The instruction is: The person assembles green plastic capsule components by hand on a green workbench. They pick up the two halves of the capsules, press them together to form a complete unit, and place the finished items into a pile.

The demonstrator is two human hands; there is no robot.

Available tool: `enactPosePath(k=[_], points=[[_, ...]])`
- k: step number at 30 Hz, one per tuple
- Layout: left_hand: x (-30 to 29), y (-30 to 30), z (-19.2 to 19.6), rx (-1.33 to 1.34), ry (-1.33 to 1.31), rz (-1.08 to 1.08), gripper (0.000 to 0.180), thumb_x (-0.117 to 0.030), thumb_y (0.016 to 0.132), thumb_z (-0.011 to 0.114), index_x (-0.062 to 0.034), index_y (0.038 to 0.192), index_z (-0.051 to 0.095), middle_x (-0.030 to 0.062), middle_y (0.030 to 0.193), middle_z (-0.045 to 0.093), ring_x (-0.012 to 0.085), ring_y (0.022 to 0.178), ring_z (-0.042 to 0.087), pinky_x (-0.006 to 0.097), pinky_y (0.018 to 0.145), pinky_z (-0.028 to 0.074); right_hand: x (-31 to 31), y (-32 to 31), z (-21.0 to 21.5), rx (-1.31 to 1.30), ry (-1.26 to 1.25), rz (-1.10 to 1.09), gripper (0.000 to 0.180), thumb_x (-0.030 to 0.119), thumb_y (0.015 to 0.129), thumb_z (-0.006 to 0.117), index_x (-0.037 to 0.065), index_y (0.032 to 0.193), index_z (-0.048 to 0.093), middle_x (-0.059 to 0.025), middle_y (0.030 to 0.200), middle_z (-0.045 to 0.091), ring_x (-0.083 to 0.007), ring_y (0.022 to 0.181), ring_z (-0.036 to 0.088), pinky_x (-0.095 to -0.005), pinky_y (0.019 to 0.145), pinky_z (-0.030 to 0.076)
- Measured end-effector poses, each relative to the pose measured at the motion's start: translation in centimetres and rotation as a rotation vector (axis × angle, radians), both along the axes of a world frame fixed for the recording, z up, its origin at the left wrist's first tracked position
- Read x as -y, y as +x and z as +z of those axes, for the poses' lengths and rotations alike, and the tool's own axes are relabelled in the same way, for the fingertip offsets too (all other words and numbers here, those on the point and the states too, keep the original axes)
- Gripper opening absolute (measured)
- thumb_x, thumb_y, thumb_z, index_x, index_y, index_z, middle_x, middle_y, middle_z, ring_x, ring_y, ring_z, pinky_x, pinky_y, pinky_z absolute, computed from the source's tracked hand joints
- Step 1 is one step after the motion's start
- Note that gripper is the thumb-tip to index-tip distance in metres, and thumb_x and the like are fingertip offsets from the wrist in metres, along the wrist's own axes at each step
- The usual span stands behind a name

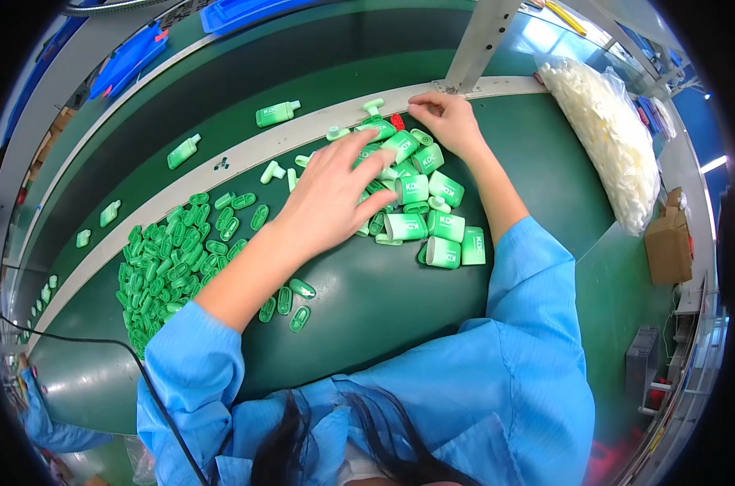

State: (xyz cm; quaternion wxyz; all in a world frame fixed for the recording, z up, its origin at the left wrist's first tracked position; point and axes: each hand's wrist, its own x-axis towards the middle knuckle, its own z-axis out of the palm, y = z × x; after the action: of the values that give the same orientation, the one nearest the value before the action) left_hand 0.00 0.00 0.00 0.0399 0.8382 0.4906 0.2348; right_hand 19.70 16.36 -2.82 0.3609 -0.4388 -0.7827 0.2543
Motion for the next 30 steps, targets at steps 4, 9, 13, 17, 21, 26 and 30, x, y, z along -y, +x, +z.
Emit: enactPosePath(k=[4, 9, 13, 17, 21, 26, 30], points=[[-2.6, 1.0, -2.0, -0.011, 0.035, 0.091, 0.057, -0.042, 0.082, 0.058, -0.0076, 0.127, 0.049, 0.0174, 0.137, 0.039, 0.0340, 0.128, 0.035, 0.047, 0.103, 0.030, 0.6, -2.2, 1.1, 0.328, 0.117, 0.143, 0.028, 0.028, 0.076, 0.067, 0.003, 0.089, 0.069, -0.0134, 0.078, 0.067, -0.0243, 0.071, 0.064, -0.0333, 0.067, 0.049], [-2.4, 2.9, -2.9, -0.013, 0.142, -0.022, 0.047, -0.047, 0.070, 0.065, -0.0039, 0.089, 0.063, 0.0150, 0.098, 0.057, 0.0311, 0.098, 0.050, 0.046, 0.086, 0.038, 0.4, 0.7, -0.1, 0.233, 0.118, 0.160, 0.019, 0.013, 0.074, 0.068, -0.003, 0.084, 0.067, -0.0133, 0.073, 0.065, -0.0204, 0.066, 0.060, -0.0333, 0.064, 0.047], [-0.3, 3.4, -4.3, -0.039, 0.191, 0.049, 0.046, -0.051, 0.072, 0.062, -0.0071, 0.086, 0.067, 0.0074, 0.085, 0.061, 0.0263, 0.097, 0.051, 0.043, 0.091, 0.032, -0.4, 1.9, -2.1, 0.295, 0.207, 0.204, 0.016, 0.002, 0.078, 0.064, -0.002, 0.093, 0.061, -0.0087, 0.076, 0.057, -0.0164, 0.067, 0.053, -0.0292, 0.064, 0.044], [0.8, 2.2, -3.8, -0.100, 0.145, 0.085, 0.038, -0.045, 0.072, 0.065, -0.0098, 0.085, 0.068, 0.0073, 0.088, 0.062, 0.0261, 0.097, 0.053, 0.044, 0.091, 0.032, 0.8, 0.9, -1.5, 0.284, 0.287, 0.241, 0.018, 0.001, 0.078, 0.061, -0.001, 0.096, 0.060, -0.0092, 0.078, 0.055, -0.0189, 0.066, 0.050, -0.0305, 0.063, 0.043], [1.5, 1.5, -3.0, -0.139, 0.191, 0.088, 0.030, -0.038, 0.072, 0.066, -0.0108, 0.085, 0.069, 0.0073, 0.089, 0.062, 0.0258, 0.096, 0.054, 0.045, 0.090, 0.033, 1.2, 0.1, -0.9, 0.442, 0.527, 0.278, 0.020, -0.002, 0.078, 0.057, -0.001, 0.098, 0.058, -0.0147, 0.086, 0.055, -0.0297, 0.074, 0.055, -0.0369, 0.068, 0.044], [3.0, 1.2, -0.8, -0.104, 0.142, 0.123, 0.024, -0.031, 0.072, 0.067, -0.0096, 0.084, 0.069, 0.0101, 0.089, 0.062, 0.0272, 0.090, 0.058, 0.041, 0.082, 0.041, 3.2, -1.0, 0.7, 0.537, 0.469, 0.331, 0.025, -0.005, 0.074, 0.058, 0.000, 0.099, 0.056, -0.0179, 0.091, 0.055, -0.0359, 0.083, 0.056, -0.0416, 0.073, 0.045], [5.4, 0.6, 0.1, -0.029, 0.115, 0.135, 0.023, -0.029, 0.072, 0.066, -0.0091, 0.085, 0.068, 0.0124, 0.089, 0.061, 0.0301, 0.088, 0.061, 0.041, 0.075, 0.048, 3.1, -0.9, 1.2, 0.498, 0.497, 0.318, 0.032, -0.007, 0.069, 0.061, 0.000, 0.099, 0.056, -0.0169, 0.091, 0.056, -0.0352, 0.082, 0.057, -0.0400, 0.072, 0.045]])
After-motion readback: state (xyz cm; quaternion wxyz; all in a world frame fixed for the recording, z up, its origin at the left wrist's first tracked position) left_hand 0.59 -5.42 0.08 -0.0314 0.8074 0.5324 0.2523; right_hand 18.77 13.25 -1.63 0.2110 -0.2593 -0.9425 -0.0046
